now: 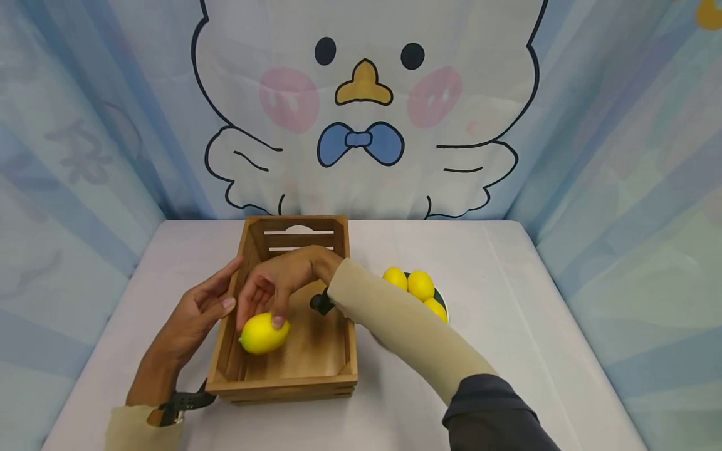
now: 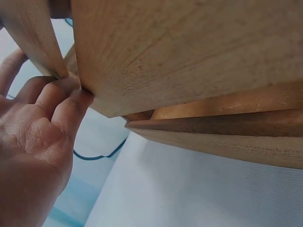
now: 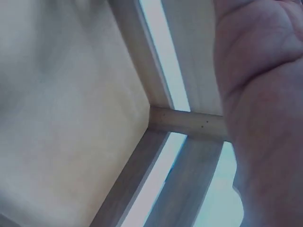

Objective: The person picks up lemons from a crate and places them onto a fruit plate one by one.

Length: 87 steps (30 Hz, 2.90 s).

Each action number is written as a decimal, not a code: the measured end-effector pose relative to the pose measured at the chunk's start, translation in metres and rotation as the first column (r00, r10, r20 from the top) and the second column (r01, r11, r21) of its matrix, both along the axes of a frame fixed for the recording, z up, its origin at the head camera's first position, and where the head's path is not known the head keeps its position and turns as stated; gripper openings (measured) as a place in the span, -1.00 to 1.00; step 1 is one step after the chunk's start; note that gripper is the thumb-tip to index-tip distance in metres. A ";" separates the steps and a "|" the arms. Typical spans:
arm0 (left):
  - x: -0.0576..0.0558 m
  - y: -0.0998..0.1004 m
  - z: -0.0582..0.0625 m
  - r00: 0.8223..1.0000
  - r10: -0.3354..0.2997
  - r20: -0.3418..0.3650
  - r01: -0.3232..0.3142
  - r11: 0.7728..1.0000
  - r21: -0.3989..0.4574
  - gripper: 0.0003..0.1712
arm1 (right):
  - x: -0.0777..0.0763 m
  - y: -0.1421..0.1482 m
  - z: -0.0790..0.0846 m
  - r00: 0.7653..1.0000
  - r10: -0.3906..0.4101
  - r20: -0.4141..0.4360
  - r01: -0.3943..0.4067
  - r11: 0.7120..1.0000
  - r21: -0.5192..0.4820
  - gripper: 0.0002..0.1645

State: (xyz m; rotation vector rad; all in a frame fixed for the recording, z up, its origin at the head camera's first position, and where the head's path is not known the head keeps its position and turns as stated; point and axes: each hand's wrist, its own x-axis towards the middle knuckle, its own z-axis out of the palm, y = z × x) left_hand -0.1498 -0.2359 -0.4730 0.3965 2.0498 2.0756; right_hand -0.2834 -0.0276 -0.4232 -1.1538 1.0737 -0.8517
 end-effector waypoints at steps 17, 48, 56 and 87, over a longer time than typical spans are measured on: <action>-0.001 -0.002 -0.004 0.999 -0.024 -0.036 0.025 0.999 0.028 -0.22 | -0.004 0.002 0.012 0.998 -0.066 0.019 0.068 0.985 -0.156 -0.30; 0.001 -0.004 -0.002 0.999 0.012 -0.038 -0.011 0.999 0.036 -0.26 | 0.001 0.023 0.058 0.951 -0.311 -0.007 0.293 0.903 -0.316 -0.38; 0.000 -0.006 -0.004 0.998 -0.015 -0.054 0.018 0.998 0.054 -0.23 | 0.012 0.034 0.073 0.898 -0.437 -0.060 0.390 0.850 -0.355 -0.36; -0.004 -0.005 -0.008 0.996 -0.020 -0.085 0.021 1.000 0.010 -0.20 | 0.052 0.128 0.077 0.433 -0.888 -0.155 0.697 0.439 -0.567 -0.37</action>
